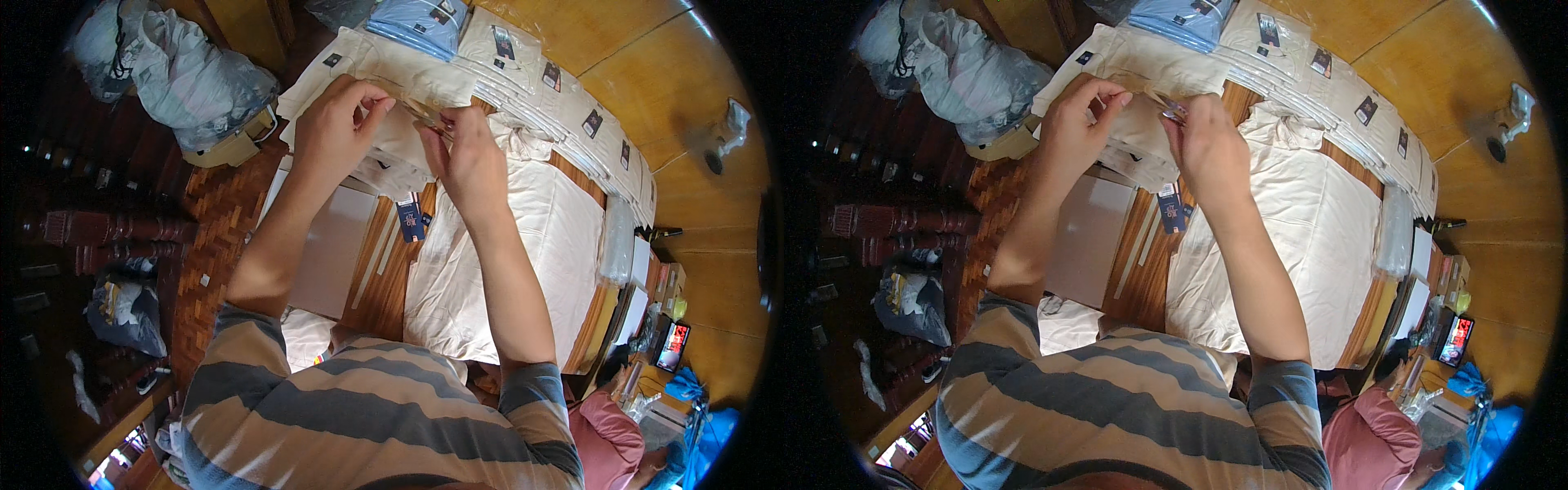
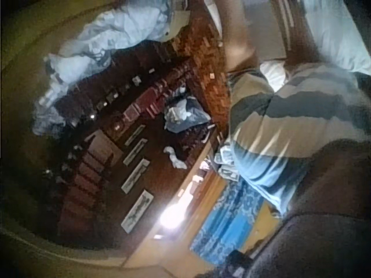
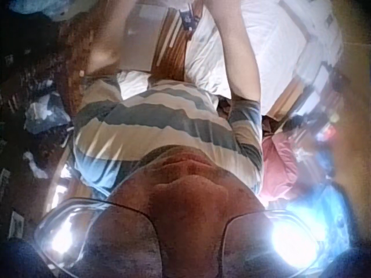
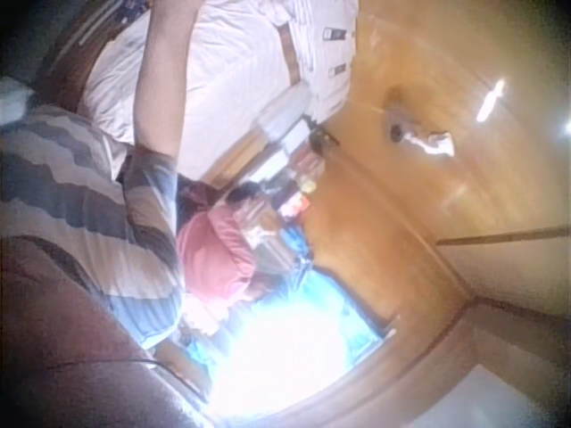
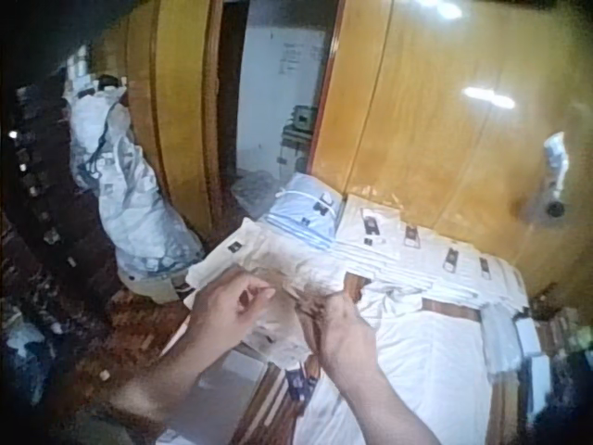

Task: The person folds shirts on a wooden table, placing cardboard inserts into each shirt before folding them into squares and stacking them.

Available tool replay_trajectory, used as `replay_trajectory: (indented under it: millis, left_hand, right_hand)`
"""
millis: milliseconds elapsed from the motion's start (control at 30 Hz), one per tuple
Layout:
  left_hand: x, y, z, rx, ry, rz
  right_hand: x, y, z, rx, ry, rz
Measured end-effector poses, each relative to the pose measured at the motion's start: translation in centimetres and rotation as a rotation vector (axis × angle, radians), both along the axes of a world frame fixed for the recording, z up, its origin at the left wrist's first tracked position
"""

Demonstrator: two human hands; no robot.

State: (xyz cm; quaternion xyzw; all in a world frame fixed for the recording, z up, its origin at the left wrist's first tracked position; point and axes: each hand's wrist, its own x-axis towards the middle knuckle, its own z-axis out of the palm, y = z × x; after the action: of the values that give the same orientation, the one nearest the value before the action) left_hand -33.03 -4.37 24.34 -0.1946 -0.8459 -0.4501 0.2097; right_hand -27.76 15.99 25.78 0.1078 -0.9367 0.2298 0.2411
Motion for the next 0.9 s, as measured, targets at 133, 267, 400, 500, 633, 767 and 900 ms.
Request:
replay_trajectory:
  millis: [133, 267, 400, 500, 633, 767, 900]
  left_hand:
    - [0.7, 0.6, -0.2, 0.034, 0.000, 0.010]
    - [1.3, 0.9, -0.8, 0.030, 0.001, -0.003]
    - [1.6, 1.2, -1.1, 0.036, -0.015, -0.021]
    - [1.7, 1.4, -1.6, 0.049, -0.004, -0.032]
    - [1.7, 1.4, -1.8, 0.074, -0.013, -0.036]
    - [1.4, 1.7, -2.4, 0.076, 0.044, -0.033]
    - [1.5, 1.8, -2.2, 0.085, 0.035, -0.028]
  right_hand:
    - [-1.4, -1.2, -0.8, 0.046, -0.044, -0.031]
    - [-2.8, -1.4, -1.9, 0.051, 0.028, 0.006]
    - [-3.7, -1.6, -2.5, 0.034, 0.072, 0.051]
    - [-3.9, -1.7, -2.8, 0.053, 0.078, 0.041]
    - [-4.1, -1.7, -2.9, 0.053, 0.102, 0.052]
    - [-4.4, -1.6, -3.3, 0.042, 0.113, 0.065]
    - [-4.4, -1.7, -3.3, 0.023, 0.121, 0.079]
